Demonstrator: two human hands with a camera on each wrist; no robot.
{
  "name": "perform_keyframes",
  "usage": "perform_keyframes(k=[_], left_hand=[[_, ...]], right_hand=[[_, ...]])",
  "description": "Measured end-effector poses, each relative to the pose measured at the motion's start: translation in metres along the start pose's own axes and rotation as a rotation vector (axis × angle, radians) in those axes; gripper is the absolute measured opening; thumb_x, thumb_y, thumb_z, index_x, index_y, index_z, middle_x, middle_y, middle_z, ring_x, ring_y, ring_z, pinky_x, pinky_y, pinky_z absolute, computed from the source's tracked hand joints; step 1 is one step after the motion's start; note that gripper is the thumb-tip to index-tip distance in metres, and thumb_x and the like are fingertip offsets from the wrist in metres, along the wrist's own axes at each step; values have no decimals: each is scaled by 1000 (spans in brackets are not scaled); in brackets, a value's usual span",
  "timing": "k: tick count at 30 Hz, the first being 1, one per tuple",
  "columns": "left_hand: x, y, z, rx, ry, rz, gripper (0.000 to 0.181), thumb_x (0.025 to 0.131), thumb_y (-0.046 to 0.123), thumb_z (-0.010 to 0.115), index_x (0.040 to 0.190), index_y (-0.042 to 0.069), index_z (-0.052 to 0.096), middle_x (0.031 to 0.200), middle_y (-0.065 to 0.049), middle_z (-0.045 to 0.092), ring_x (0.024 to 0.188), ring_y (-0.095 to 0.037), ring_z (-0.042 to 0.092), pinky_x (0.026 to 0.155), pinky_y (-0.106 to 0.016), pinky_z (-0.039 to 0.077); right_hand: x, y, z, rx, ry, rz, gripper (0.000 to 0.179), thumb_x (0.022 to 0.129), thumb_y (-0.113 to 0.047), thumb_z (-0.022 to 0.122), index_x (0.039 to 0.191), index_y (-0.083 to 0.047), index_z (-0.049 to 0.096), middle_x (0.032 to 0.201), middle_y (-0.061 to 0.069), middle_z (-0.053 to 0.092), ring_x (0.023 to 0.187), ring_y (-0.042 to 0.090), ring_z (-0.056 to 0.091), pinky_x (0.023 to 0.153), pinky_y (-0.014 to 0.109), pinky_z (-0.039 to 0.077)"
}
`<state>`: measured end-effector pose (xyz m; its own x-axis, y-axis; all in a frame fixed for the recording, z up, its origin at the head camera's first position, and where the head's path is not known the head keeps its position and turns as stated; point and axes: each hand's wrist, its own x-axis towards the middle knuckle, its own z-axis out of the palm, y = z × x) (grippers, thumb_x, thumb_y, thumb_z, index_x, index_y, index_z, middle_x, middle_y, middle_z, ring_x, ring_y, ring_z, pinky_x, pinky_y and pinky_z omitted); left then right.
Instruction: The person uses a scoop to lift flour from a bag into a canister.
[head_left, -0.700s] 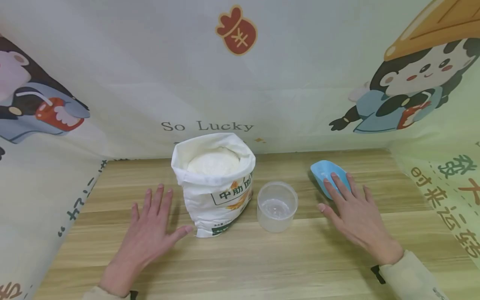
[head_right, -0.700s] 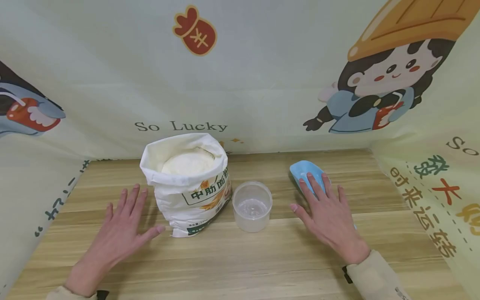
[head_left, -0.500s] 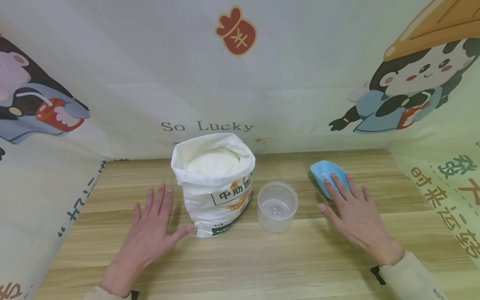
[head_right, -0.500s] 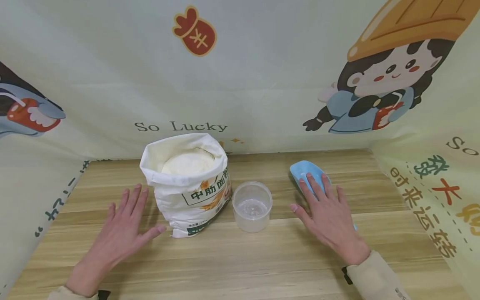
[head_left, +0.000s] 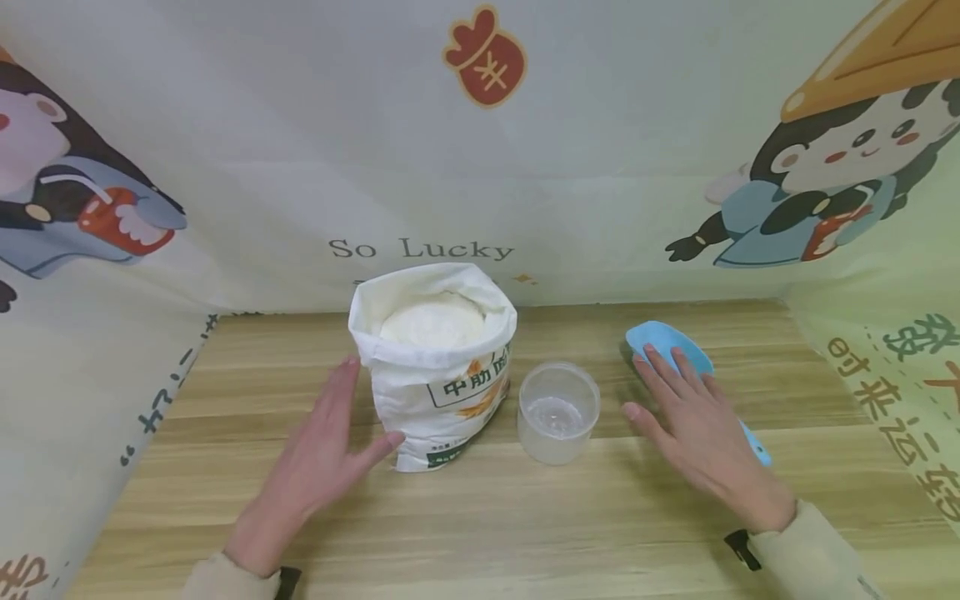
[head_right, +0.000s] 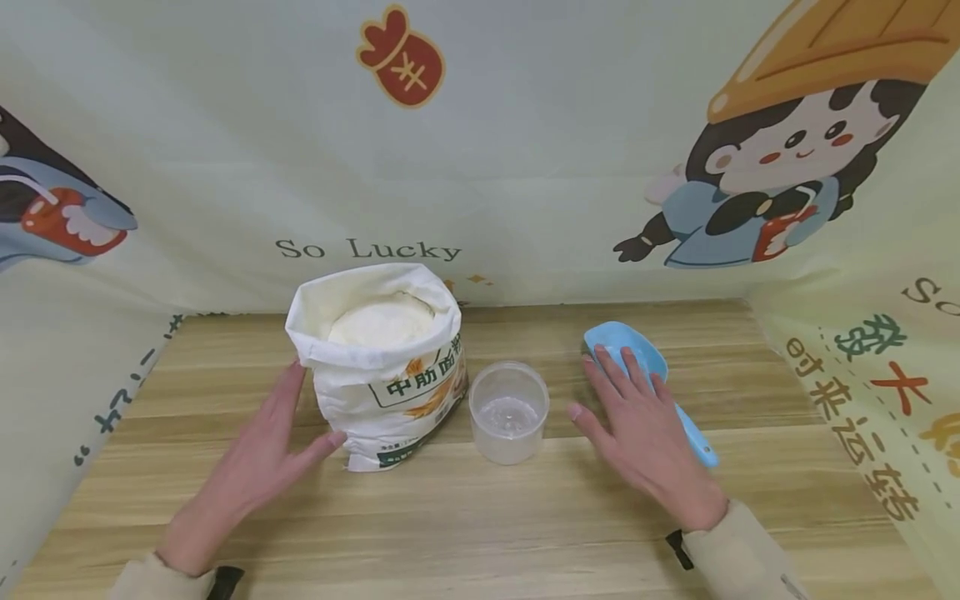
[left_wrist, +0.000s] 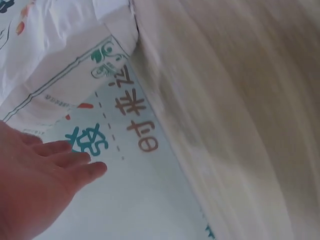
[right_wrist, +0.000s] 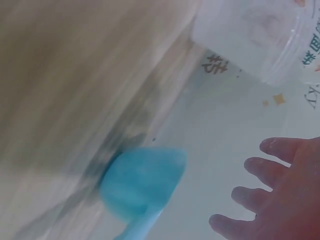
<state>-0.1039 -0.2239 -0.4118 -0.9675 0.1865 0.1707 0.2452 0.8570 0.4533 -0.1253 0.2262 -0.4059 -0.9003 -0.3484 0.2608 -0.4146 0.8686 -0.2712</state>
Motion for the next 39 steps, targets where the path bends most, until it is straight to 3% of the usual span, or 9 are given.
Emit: perform_keyframes(k=[7,16,22,29,39], left_hand=[[13,6,8,-343,26,-39,111,93,46,77,167,24,-2,169,-20,20,151,-44,27,117,-67,28],[22,11,15,-506,44,-21,106,86,38,86,165,22,17,158,-13,43,140,-35,48,114,-57,40],[26,15,19,-522,58,-60,106,82,35,90,161,15,24,151,-14,48,134,-35,53,109,-56,45],[29,15,22,-523,76,-84,107,77,28,94,158,12,27,147,-15,51,133,-35,52,109,-60,43],[31,16,25,-559,76,-89,104,73,23,96,155,12,31,142,-12,55,127,-33,56,105,-57,47]], right_hand=[[19,-21,0,66,-20,-48,72,107,-50,49,157,0,40,165,17,34,153,43,23,117,70,24],[52,-54,5,94,-41,-57,78,105,-57,47,159,-1,37,165,17,33,153,40,27,120,62,25],[71,-74,5,105,-80,-82,82,103,-55,53,159,2,33,165,17,32,154,36,24,120,63,25],[93,-99,10,60,-142,-111,93,99,-62,58,160,2,29,166,19,29,155,35,21,120,67,23],[108,-106,16,140,-147,-167,94,95,-55,70,164,-12,23,163,17,36,152,42,27,116,69,28]])
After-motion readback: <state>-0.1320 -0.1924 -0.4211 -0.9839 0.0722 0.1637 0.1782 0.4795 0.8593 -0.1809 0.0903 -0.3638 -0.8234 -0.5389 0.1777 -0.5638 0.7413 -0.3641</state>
